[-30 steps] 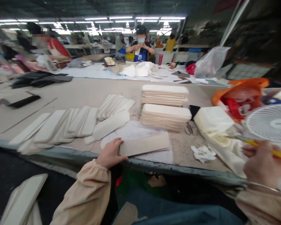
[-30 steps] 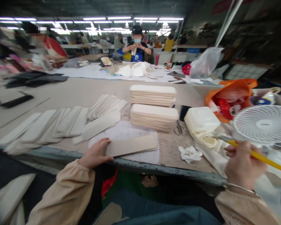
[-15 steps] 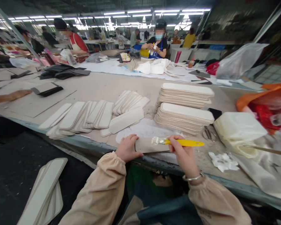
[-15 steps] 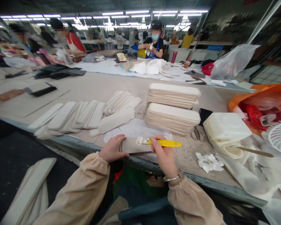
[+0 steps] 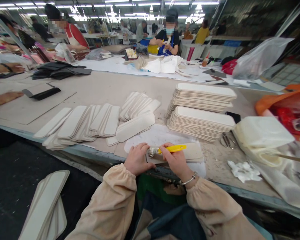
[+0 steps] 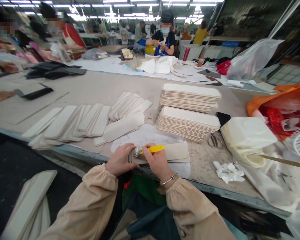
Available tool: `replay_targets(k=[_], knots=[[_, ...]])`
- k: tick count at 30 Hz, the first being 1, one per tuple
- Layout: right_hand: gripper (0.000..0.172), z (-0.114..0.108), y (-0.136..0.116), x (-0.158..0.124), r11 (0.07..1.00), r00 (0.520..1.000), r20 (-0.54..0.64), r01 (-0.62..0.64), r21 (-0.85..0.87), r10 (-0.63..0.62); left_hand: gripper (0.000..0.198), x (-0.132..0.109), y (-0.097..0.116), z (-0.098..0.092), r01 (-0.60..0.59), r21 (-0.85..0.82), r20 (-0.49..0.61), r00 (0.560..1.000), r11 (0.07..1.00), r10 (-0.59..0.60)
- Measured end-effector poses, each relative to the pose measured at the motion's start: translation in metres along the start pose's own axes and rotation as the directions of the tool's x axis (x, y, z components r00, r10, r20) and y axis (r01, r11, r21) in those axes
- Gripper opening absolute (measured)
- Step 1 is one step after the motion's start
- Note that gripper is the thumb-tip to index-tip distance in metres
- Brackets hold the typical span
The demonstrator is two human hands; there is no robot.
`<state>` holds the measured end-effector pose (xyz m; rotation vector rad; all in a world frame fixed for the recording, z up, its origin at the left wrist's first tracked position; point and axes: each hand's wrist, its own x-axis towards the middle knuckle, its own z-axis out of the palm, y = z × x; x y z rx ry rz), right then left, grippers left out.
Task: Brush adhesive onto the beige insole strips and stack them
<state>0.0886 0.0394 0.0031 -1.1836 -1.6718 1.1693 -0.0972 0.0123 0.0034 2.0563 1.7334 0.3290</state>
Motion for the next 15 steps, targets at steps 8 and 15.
replay_targets(k=[8,15], knots=[[0.028,-0.021,0.009,-0.002,0.997,0.996,-0.091,-0.014,-0.071,0.008,0.076,0.000,-0.002,0.002,0.005,0.020,0.001,1.000,1.000,-0.005],[0.030,-0.069,0.015,-0.012,0.971,0.967,-0.256,-0.081,-0.225,0.021,0.072,0.001,-0.002,0.001,0.006,0.034,-0.001,1.000,0.999,-0.006]])
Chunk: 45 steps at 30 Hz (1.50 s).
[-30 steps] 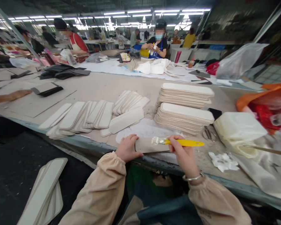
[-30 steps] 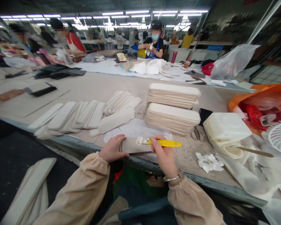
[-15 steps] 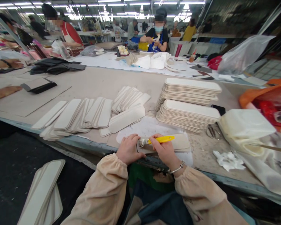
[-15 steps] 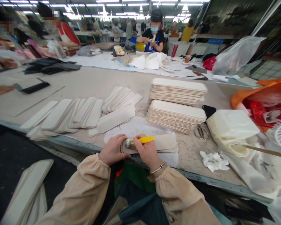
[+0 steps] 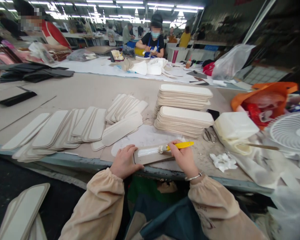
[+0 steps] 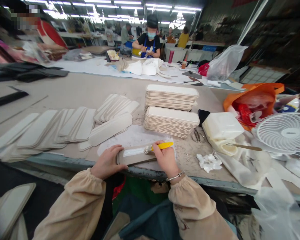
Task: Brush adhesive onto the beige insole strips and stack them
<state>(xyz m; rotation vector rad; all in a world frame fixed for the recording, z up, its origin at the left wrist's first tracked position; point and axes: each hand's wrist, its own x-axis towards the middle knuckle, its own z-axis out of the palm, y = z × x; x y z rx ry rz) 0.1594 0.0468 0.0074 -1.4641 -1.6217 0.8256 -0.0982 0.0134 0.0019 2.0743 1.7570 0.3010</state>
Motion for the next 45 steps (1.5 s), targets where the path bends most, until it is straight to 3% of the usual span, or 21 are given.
replay_targets(k=[7,13,16,18,22,26,30,36,45], knots=[[0.035,-0.040,0.021,0.009,0.983,0.984,-0.171,-0.071,-0.167,0.042,0.071,0.001,-0.005,0.004,-0.025,0.008,-0.022,0.999,1.000,0.025],[0.033,-0.059,0.027,0.014,0.942,0.959,-0.281,-0.123,-0.313,0.032,0.071,0.002,-0.005,0.003,-0.013,0.013,-0.005,1.000,1.000,0.014],[0.030,-0.054,0.020,0.009,0.975,0.954,-0.301,-0.073,-0.209,0.007,0.077,0.000,-0.004,0.000,-0.006,0.003,0.020,1.000,1.000,0.006],[0.029,-0.042,0.012,0.004,0.999,0.969,-0.243,-0.036,0.001,0.036,0.082,-0.001,-0.004,-0.002,-0.010,-0.003,0.034,0.999,1.000,0.010],[0.029,-0.001,-0.010,-0.009,0.943,0.996,0.038,-0.083,0.321,0.075,0.083,-0.002,-0.002,-0.003,-0.011,-0.001,0.050,0.999,1.000,0.011],[0.027,0.035,-0.028,-0.017,0.933,0.976,0.219,-0.092,0.347,0.015,0.080,-0.002,-0.002,-0.002,-0.011,-0.001,0.038,0.999,1.000,0.011],[0.022,0.051,-0.031,-0.018,0.954,0.947,0.320,-0.067,0.291,-0.031,0.077,-0.002,-0.004,0.001,-0.028,0.011,0.023,0.999,1.000,0.028],[0.021,0.044,-0.022,-0.015,0.980,0.942,0.335,-0.053,0.190,-0.014,0.075,-0.002,-0.003,0.000,-0.020,0.016,0.035,0.999,1.000,0.019],[0.024,-0.010,-0.001,-0.004,0.998,0.979,0.203,-0.018,0.055,0.006,0.073,-0.002,-0.001,-0.003,-0.004,0.024,0.055,0.998,1.000,0.003]])
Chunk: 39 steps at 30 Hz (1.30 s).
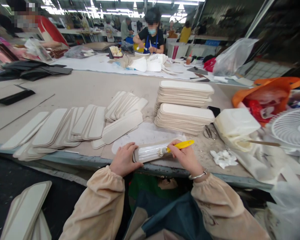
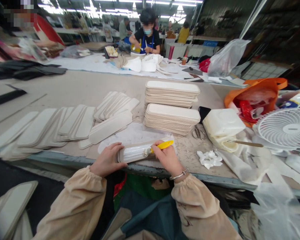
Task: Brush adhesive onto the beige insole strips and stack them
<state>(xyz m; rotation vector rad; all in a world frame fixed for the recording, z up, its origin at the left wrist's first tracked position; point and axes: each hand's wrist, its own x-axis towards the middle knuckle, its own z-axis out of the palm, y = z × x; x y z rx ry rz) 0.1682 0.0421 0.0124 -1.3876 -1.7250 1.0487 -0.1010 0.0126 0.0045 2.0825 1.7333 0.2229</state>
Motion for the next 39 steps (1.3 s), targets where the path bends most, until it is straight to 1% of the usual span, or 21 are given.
replay_targets(k=[5,8,15,17,19,21,22,24,26,28,30,32,35,37,39], knots=[[0.023,-0.034,0.012,-0.003,0.997,0.994,-0.099,-0.044,-0.058,0.038,0.070,0.001,-0.004,0.003,-0.023,0.007,-0.020,1.000,1.000,0.023],[0.023,-0.048,0.019,-0.004,0.994,0.985,-0.173,-0.036,-0.104,0.018,0.070,0.002,-0.007,0.006,-0.026,0.008,-0.027,0.999,1.000,0.026],[0.024,-0.071,0.029,-0.005,0.978,0.955,-0.295,-0.030,-0.207,-0.033,0.065,0.004,-0.010,0.008,-0.053,0.003,-0.052,0.997,0.999,0.053],[0.023,-0.071,0.028,-0.005,0.983,0.941,-0.335,-0.012,-0.182,-0.051,0.065,0.004,-0.010,0.007,-0.050,0.003,-0.051,0.997,0.999,0.050],[0.022,-0.065,0.024,-0.005,0.997,0.928,-0.368,0.030,-0.070,-0.054,0.066,0.003,-0.008,0.006,-0.036,0.001,-0.047,0.998,0.999,0.036],[0.022,-0.049,0.016,-0.003,0.993,0.932,-0.361,0.061,0.106,-0.019,0.068,0.002,-0.006,0.005,-0.024,-0.003,-0.045,0.999,1.000,0.024],[0.023,-0.039,0.012,-0.001,0.979,0.944,-0.329,0.060,0.193,0.007,0.068,0.001,-0.004,0.004,-0.020,-0.004,-0.043,0.999,1.000,0.020],[0.025,-0.014,0.002,0.002,0.947,0.975,-0.215,0.024,0.319,0.048,0.070,0.001,-0.003,0.003,-0.016,-0.002,-0.039,0.999,1.000,0.016],[0.027,0.012,-0.008,0.004,0.929,0.995,-0.083,-0.027,0.370,0.062,0.071,0.001,-0.002,0.003,-0.014,0.004,-0.036,0.999,1.000,0.014],[0.028,0.034,-0.015,0.006,0.926,0.998,0.011,-0.057,0.374,0.057,0.071,0.001,-0.001,0.004,-0.014,0.010,-0.038,0.999,1.000,0.014],[0.026,0.051,-0.020,0.008,0.934,0.997,0.060,-0.060,0.353,0.041,0.072,0.001,-0.001,0.004,-0.013,0.010,-0.036,0.999,1.000,0.013],[0.024,0.062,-0.022,0.011,0.949,0.996,0.091,-0.041,0.311,0.014,0.072,0.001,-0.001,0.004,-0.011,0.004,-0.027,1.000,1.000,0.011],[0.024,0.067,-0.022,0.014,0.971,0.992,0.119,0.000,0.238,-0.029,0.070,0.001,-0.001,0.003,-0.011,-0.004,-0.020,1.000,1.000,0.011],[0.023,0.064,-0.020,0.015,0.980,0.994,0.107,0.013,0.197,-0.035,0.069,0.001,-0.001,0.003,-0.013,-0.002,-0.023,1.000,1.000,0.013],[0.023,0.056,-0.017,0.017,0.987,0.997,0.075,0.002,0.160,-0.014,0.069,0.001,0.000,0.002,-0.017,0.000,-0.025,1.000,1.000,0.017]])
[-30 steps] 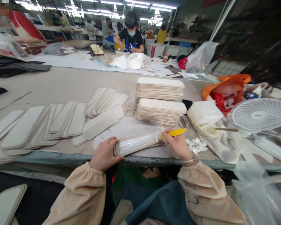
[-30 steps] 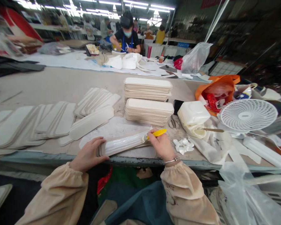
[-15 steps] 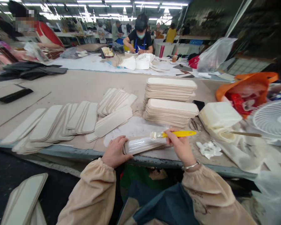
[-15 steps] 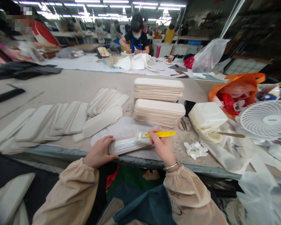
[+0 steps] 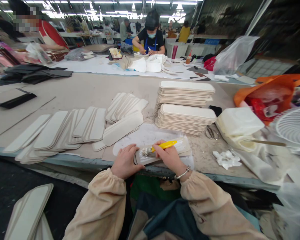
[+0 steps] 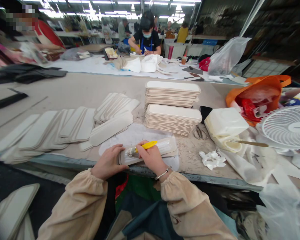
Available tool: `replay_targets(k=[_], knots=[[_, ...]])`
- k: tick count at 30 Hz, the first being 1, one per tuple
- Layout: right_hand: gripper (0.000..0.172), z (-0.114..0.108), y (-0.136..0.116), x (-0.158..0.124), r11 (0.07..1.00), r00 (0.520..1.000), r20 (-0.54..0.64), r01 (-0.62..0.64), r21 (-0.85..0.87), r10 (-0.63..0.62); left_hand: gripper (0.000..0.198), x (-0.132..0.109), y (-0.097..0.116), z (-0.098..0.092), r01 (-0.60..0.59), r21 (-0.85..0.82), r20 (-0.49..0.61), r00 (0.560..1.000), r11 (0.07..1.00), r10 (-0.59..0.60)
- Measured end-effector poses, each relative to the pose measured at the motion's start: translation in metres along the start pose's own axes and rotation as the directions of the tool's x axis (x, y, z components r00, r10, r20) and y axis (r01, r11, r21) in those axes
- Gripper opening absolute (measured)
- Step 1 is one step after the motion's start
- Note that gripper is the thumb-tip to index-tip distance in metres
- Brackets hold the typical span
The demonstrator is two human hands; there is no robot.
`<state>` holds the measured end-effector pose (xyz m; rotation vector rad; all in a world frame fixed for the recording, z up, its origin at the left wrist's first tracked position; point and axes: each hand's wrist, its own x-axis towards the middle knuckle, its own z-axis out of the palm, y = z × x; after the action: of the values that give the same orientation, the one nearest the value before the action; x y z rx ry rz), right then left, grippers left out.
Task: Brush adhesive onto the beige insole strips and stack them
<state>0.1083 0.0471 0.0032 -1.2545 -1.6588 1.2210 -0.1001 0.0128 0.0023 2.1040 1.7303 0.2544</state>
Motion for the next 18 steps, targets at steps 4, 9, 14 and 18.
replay_targets(k=[4,9,14,18], knots=[[0.027,-0.029,0.006,-0.001,0.997,0.993,-0.103,-0.062,-0.044,0.057,0.069,0.000,0.001,-0.001,-0.004,0.003,0.005,1.000,1.000,0.004],[0.025,-0.070,0.013,-0.006,0.988,0.970,-0.229,-0.108,-0.111,0.080,0.067,0.000,-0.003,0.001,0.002,0.022,0.007,1.000,1.000,-0.002],[0.029,-0.100,0.023,-0.012,0.973,0.946,-0.322,-0.113,-0.201,0.043,0.067,0.002,-0.008,0.005,-0.016,0.023,-0.010,1.000,1.000,0.016],[0.026,-0.114,0.029,-0.014,0.966,0.924,-0.378,-0.145,-0.212,0.056,0.068,0.003,-0.010,0.006,-0.021,0.014,-0.027,0.999,1.000,0.021]])
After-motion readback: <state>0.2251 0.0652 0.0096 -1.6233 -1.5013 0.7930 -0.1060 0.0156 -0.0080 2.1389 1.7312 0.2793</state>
